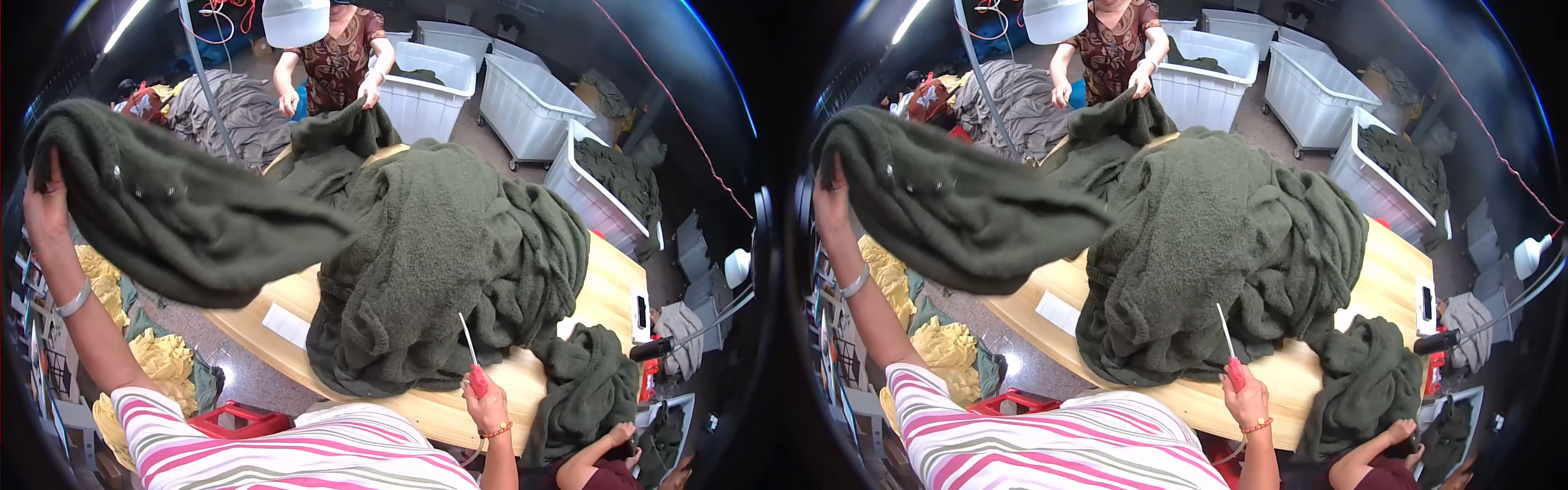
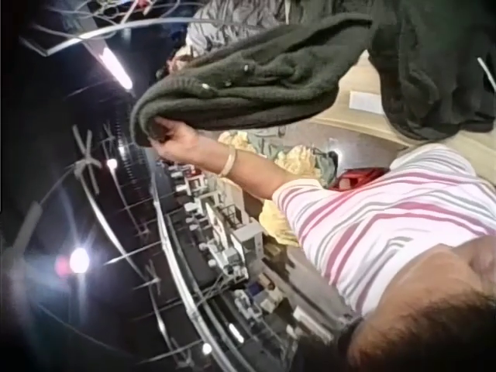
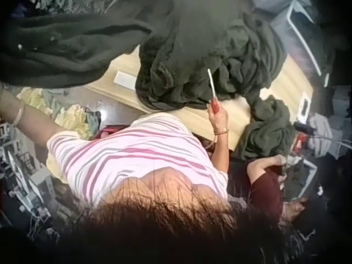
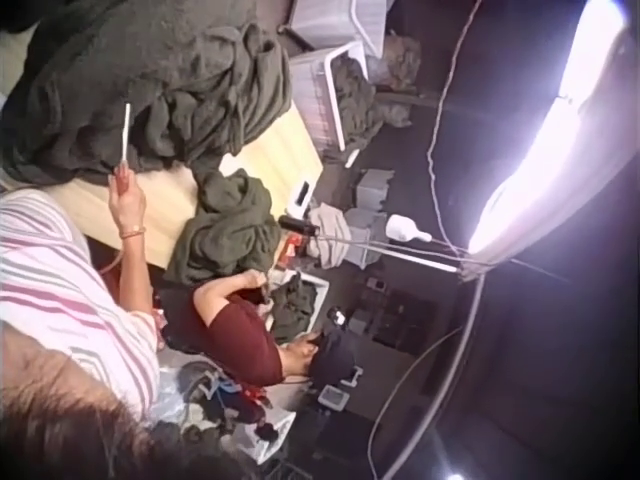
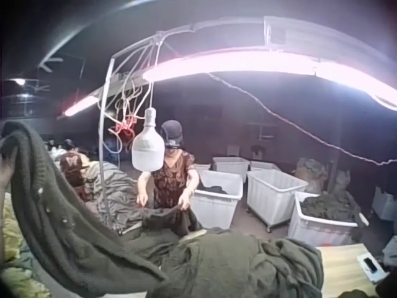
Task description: Trimming loose threads from knitted sweaters using a pair of scissors.
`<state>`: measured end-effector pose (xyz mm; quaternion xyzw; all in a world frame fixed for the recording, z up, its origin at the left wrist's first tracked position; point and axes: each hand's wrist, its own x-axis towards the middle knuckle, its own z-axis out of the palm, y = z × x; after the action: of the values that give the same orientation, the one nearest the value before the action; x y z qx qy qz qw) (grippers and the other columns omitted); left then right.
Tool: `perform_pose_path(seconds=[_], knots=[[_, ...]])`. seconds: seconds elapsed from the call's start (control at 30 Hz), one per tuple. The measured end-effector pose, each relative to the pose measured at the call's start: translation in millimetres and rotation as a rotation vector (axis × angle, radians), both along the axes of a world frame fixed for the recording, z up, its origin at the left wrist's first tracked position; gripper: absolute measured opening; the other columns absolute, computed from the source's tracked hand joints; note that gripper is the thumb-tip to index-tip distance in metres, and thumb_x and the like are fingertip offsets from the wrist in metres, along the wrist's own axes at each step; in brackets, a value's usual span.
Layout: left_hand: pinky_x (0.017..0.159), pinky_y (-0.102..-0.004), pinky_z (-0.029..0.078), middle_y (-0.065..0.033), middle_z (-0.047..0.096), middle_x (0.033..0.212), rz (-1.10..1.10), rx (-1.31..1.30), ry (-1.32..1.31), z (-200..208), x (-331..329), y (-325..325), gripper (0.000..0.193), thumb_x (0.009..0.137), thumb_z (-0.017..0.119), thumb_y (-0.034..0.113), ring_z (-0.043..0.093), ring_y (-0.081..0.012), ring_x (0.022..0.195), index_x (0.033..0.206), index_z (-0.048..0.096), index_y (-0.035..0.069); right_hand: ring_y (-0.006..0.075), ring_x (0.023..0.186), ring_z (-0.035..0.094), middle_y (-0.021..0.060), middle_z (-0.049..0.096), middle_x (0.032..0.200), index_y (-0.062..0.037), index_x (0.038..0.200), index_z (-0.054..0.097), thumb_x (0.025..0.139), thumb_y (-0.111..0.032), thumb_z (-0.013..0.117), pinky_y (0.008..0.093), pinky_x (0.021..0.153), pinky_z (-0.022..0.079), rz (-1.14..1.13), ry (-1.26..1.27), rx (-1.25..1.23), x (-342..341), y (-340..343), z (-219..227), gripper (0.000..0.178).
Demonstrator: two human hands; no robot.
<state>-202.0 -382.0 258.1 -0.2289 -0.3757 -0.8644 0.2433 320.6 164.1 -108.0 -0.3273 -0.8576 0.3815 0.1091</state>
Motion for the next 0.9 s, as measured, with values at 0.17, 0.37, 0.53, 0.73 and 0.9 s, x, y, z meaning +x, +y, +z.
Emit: perform_pose_path(seconds=[0.17, 0.37, 0.53, 0.73, 0.9], knots=[[0.103, -0.0420, 0.051, -0.0209, 0.061, 0.121, 0.046, -0.053, -0.303, -43, -8, 102, 0.026, 0.097, 0.050, 0.004, 0.061, -0.0298, 0.112, 0.117, 0.056, -0.012, 0.0217, 0.066, 0.069, 0.0102, 0.068, 0.070, -0.0032, 0.104, 0.064, 0.086, -0.012, 0.067, 0.0323, 0.066, 0.054, 0.037, -0.025, 0.003, -23, -10, 10, 0.020], [0.097, -0.0470, 0.054, -0.0172, 0.060, 0.122, -0.139, -0.158, -0.358, -117, -102, 191, 0.029, 0.095, 0.051, 0.003, 0.062, -0.0319, 0.110, 0.123, 0.054, -0.003, 0.0230, 0.068, 0.070, 0.0108, 0.068, 0.070, -0.0036, 0.104, 0.064, 0.086, -0.011, 0.067, 0.0330, 0.065, 0.054, 0.033, -0.076, 0.031, -31, -21, 20, 0.020], [0.105, -0.0537, 0.044, -0.0204, 0.059, 0.119, -0.338, -0.238, -0.403, -170, -161, 257, 0.020, 0.095, 0.053, 0.005, 0.056, -0.0346, 0.119, 0.115, 0.051, 0.000, 0.0239, 0.069, 0.070, 0.0117, 0.068, 0.072, -0.0037, 0.104, 0.064, 0.085, -0.010, 0.067, 0.0329, 0.065, 0.053, 0.013, -0.073, 0.046, -49, -35, 25, 0.020], [0.060, -0.0270, 0.055, -0.0064, 0.067, 0.083, -0.917, -0.855, -0.389, -286, 46, 378, 0.015, 0.087, 0.068, 0.010, 0.065, -0.0133, 0.071, 0.099, 0.062, 0.003, 0.0230, 0.063, 0.066, 0.0114, 0.067, 0.073, -0.0027, 0.106, 0.063, 0.081, -0.021, 0.076, 0.0325, 0.059, 0.050, -0.212, 0.004, 0.253, -124, -18, 73, 0.033], [0.077, -0.0246, 0.053, -0.0072, 0.062, 0.105, -1.041, -1.001, -0.586, -397, 164, 363, 0.039, 0.087, 0.070, 0.004, 0.062, -0.0101, 0.089, 0.121, 0.052, -0.001, 0.0296, 0.070, 0.066, 0.0128, 0.066, 0.076, -0.0055, 0.108, 0.059, 0.079, -0.041, 0.077, 0.0388, 0.066, 0.052, -0.097, -0.056, 0.508, -228, -8, 80, 0.049]])
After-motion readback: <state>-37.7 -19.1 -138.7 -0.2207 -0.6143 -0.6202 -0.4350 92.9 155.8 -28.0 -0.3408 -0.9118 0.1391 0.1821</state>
